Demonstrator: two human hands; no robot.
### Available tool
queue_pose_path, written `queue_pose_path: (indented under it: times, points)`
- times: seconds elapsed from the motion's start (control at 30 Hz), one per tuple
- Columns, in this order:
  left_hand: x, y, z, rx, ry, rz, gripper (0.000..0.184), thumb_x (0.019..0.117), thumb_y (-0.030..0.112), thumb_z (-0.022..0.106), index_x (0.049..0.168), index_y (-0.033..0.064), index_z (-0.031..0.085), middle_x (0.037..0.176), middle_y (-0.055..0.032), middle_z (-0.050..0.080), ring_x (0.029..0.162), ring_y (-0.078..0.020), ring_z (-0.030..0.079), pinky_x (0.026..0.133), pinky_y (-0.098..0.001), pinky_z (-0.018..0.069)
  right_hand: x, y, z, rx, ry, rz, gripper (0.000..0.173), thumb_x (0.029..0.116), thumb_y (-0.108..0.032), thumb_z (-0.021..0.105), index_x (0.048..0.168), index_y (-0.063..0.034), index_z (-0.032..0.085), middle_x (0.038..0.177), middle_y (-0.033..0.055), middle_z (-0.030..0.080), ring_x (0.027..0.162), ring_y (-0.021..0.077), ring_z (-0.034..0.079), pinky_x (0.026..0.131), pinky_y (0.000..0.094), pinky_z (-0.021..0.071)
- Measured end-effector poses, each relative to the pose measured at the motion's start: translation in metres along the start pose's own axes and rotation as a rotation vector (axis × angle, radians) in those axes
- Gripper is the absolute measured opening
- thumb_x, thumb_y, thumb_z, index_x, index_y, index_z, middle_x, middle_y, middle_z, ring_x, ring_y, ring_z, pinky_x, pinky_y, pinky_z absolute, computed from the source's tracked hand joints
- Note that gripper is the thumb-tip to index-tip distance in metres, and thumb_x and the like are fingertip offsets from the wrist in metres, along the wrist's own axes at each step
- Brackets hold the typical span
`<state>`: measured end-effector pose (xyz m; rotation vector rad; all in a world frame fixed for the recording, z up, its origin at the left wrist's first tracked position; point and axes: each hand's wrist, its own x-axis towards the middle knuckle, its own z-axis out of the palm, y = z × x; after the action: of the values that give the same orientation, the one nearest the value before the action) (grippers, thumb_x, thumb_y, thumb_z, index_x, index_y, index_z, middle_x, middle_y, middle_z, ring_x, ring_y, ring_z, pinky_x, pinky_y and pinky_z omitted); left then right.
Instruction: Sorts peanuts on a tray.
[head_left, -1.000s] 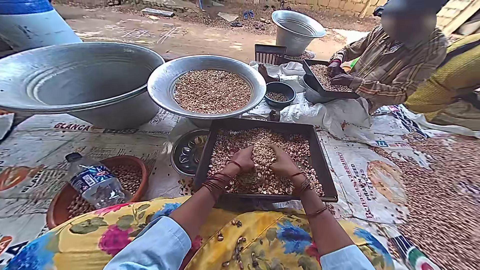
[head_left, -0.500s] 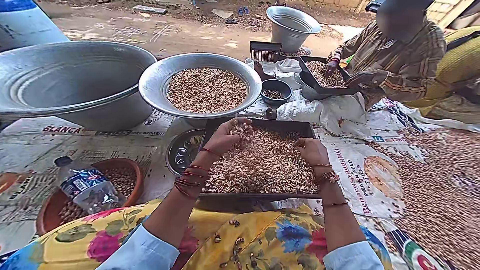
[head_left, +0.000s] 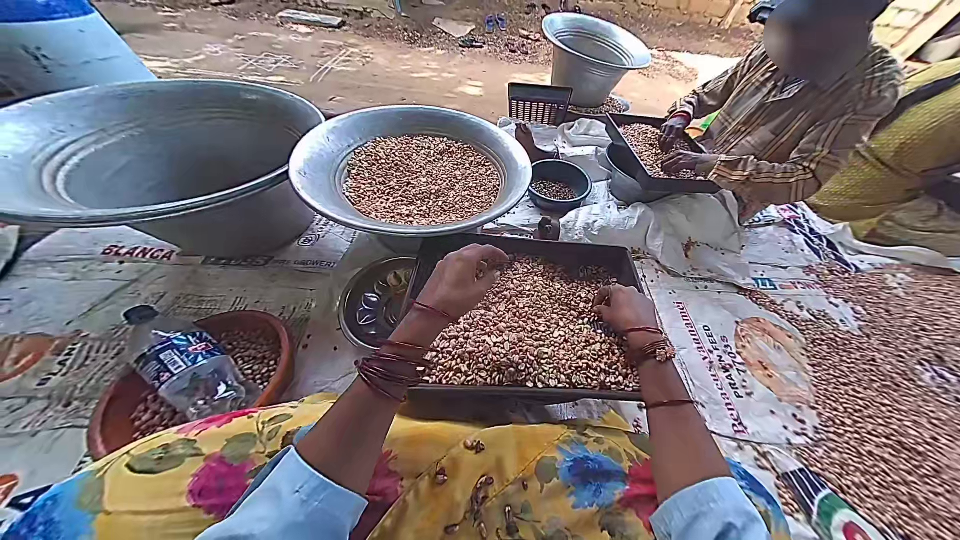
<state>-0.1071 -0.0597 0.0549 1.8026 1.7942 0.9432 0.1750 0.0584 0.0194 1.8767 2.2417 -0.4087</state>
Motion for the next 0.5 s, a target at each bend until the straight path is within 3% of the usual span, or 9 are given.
queue_pose_path:
  times: [0.07,0.1,0.17,0.2,0.27,0.3,0.37,0.47,0.5]
  points:
    - [0.001,-0.001,0.004,0.087,-0.031,-0.001,0.025,0.0998,0.009,0.063,0.123,0.0080,0.071,0.120,-0.0149,0.070,0.109,-0.0306,0.068,0.096,-0.0543,0.0523,-0.008,0.000,-0.006,0.067,-0.016,-0.062,0.027,0.0978,-0.024,0.066,0.121,-0.0123,0.073,0.122,0.0176,0.071,0.117,0.0377,0.065,0.097,0.0621,0.0469]
    - [0.002,-0.002,0.006,0.104,-0.052,-0.012,0.023,0.1003,0.011,0.063,0.122,0.0079,0.072,0.118,-0.0151,0.070,0.109,-0.0314,0.068,0.097,-0.0555,0.0518,-0.014,0.001,-0.010,0.149,-0.029,-0.157,0.025,0.0977,-0.026,0.068,0.118,-0.0124,0.074,0.114,0.0136,0.073,0.107,0.0321,0.068,0.091,0.0565,0.0504]
    - [0.003,-0.003,0.013,0.095,-0.098,-0.026,0.021,0.1010,0.013,0.063,0.119,0.0063,0.072,0.115,-0.0152,0.071,0.107,-0.0311,0.068,0.097,-0.0541,0.0522,-0.026,0.008,-0.014,0.527,-0.110,-0.536,0.011,0.0955,-0.018,0.071,0.103,-0.0096,0.073,0.089,-0.0031,0.071,0.073,0.0062,0.063,0.067,0.0268,0.0524]
    - [0.003,-0.003,0.019,0.090,-0.114,-0.013,0.020,0.1008,0.013,0.063,0.117,0.0057,0.073,0.112,-0.0146,0.072,0.103,-0.0298,0.069,0.095,-0.0516,0.0531,-0.030,0.009,-0.014,0.786,-0.218,-0.732,0.007,0.0936,-0.011,0.069,0.100,-0.0090,0.072,0.086,-0.0087,0.072,0.069,-0.0012,0.063,0.064,0.0181,0.0533]
    - [0.004,-0.002,0.034,0.108,-0.177,0.011,0.019,0.1010,0.015,0.062,0.114,0.0065,0.074,0.109,-0.0132,0.071,0.101,-0.0276,0.068,0.094,-0.0489,0.0528,-0.036,0.004,-0.015,1.067,-0.334,-0.908,0.007,0.0931,-0.009,0.069,0.098,-0.0111,0.074,0.086,-0.0121,0.074,0.069,-0.0042,0.065,0.065,0.0148,0.0548]
    - [0.004,-0.001,0.041,0.129,-0.222,0.017,0.020,0.1012,0.015,0.061,0.114,0.0069,0.075,0.110,-0.0136,0.071,0.102,-0.0281,0.067,0.095,-0.0491,0.0515,-0.037,0.001,-0.015,1.079,-0.269,-0.878,0.007,0.0934,-0.008,0.069,0.098,-0.0097,0.073,0.085,-0.0115,0.073,0.067,-0.0045,0.063,0.064,0.0141,0.0536]
    - [0.004,0.002,0.055,0.174,-0.301,0.020,0.021,0.1011,0.016,0.061,0.116,0.0079,0.075,0.117,-0.0157,0.069,0.113,-0.0314,0.064,0.101,-0.0508,0.0481,-0.033,-0.002,-0.014,0.869,-0.016,-0.651,0.005,0.0951,-0.011,0.070,0.097,-0.0078,0.074,0.082,-0.0078,0.071,0.066,-0.0025,0.060,0.062,0.0167,0.0501]
    - [0.006,0.001,0.072,0.258,-0.356,0.026,0.023,0.0996,0.020,0.065,0.117,0.0092,0.075,0.125,-0.0182,0.065,0.126,-0.0360,0.056,0.104,-0.0537,0.0465,-0.018,-0.004,-0.007,0.410,0.126,-0.264,0.018,0.0984,-0.026,0.069,0.109,-0.0140,0.077,0.101,0.0059,0.075,0.095,0.0222,0.068,0.087,0.0502,0.0512]
    - [0.007,-0.001,0.074,0.261,-0.355,0.029,0.023,0.0997,0.021,0.065,0.116,0.0085,0.075,0.124,-0.0185,0.065,0.126,-0.0359,0.057,0.104,-0.0533,0.0465,-0.015,-0.007,-0.005,0.319,0.112,-0.195,0.021,0.0993,-0.027,0.067,0.113,-0.0154,0.077,0.107,0.0085,0.075,0.103,0.0275,0.068,0.092,0.0555,0.0495]
